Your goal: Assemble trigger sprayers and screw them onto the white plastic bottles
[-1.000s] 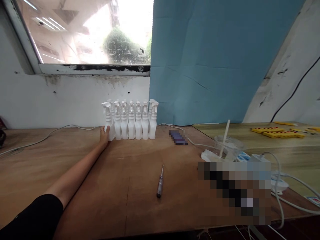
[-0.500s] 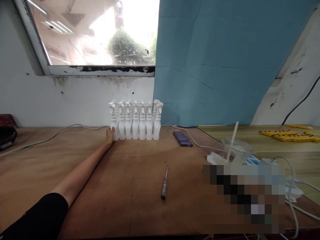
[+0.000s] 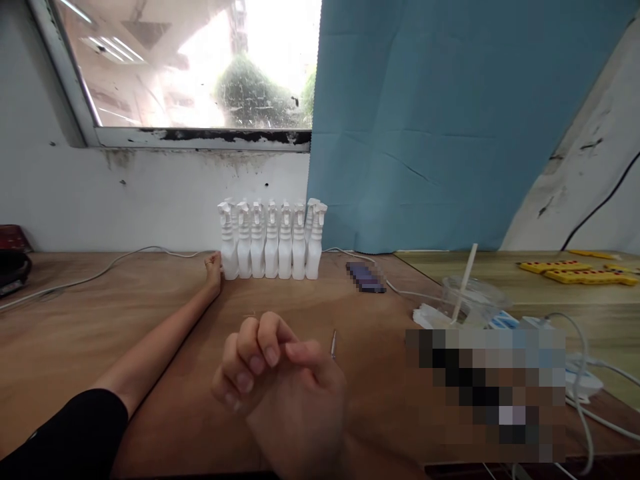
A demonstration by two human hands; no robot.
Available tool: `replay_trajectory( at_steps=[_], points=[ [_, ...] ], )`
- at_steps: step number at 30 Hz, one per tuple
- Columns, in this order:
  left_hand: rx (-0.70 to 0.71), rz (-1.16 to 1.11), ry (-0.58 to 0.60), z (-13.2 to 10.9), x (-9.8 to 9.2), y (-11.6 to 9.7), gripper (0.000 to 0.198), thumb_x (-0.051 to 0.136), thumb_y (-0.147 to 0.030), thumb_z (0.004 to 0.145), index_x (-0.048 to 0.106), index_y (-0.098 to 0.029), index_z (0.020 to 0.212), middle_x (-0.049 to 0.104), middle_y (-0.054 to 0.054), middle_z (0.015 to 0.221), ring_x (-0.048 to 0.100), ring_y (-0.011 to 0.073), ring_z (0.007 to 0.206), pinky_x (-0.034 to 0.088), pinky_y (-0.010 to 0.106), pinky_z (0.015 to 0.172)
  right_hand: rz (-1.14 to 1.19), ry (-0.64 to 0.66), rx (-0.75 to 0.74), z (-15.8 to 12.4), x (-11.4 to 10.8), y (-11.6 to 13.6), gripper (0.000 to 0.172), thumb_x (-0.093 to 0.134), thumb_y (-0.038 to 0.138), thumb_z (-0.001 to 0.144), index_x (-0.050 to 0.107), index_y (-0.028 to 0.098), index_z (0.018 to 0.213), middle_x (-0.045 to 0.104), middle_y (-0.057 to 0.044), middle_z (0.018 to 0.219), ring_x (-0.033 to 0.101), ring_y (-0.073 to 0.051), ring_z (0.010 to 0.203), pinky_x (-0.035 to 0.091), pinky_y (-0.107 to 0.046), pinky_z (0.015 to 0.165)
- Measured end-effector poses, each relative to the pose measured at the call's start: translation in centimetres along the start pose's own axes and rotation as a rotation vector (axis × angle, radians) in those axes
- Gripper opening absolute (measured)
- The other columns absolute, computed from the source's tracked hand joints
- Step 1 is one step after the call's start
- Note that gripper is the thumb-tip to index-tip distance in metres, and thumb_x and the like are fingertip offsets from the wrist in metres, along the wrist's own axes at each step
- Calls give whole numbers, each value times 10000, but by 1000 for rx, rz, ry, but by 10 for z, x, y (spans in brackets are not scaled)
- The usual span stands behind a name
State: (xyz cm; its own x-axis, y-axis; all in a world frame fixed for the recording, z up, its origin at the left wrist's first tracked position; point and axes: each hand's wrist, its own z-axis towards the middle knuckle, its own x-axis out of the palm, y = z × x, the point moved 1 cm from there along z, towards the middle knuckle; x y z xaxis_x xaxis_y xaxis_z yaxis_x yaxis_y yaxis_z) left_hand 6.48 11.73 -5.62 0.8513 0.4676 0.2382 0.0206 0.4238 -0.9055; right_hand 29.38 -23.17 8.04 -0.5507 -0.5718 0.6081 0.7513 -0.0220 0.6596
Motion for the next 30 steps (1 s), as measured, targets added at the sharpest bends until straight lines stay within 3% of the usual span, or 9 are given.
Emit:
replay_trajectory(
  at_steps=[2,4,9,19,30],
  points=[
    [-43,-19,-4,-2,0,-1,331,542,-356,931,550,-136,1178,593,90,1123,611,191,938,536,382,797,243,-20,63,11,6,-5,256,496,323,733,311,206,600,267,24,628,298,-131,547,347,-240,492],
    [-74,-35,0,-4,1,-2,321,534,-383,930,548,-134,1131,601,72,1043,612,166,862,532,336,743,321,8,83,13,9,-8,266,512,299,702,294,200,587,274,28,620,280,-120,546,337,-229,490],
    [-104,-74,40,-7,2,-6,323,537,-481,888,488,-186,1010,567,20,882,585,139,739,480,244,625,328,73,50,5,12,-6,280,520,299,704,295,195,575,300,29,614,285,-109,532,318,-218,467],
    [-114,-70,67,-9,0,-10,410,559,-588,810,436,-217,936,529,-1,837,545,133,657,410,229,545,359,174,27,4,17,-3,246,482,280,712,301,189,572,312,21,615,300,-109,536,303,-209,444],
    [-111,-84,75,-7,-1,-6,309,525,-449,897,475,-165,1008,544,13,876,519,104,638,421,227,569,379,217,8,2,20,-4,227,468,273,706,306,192,570,324,16,619,319,-115,543,305,-205,427]
  ],
)
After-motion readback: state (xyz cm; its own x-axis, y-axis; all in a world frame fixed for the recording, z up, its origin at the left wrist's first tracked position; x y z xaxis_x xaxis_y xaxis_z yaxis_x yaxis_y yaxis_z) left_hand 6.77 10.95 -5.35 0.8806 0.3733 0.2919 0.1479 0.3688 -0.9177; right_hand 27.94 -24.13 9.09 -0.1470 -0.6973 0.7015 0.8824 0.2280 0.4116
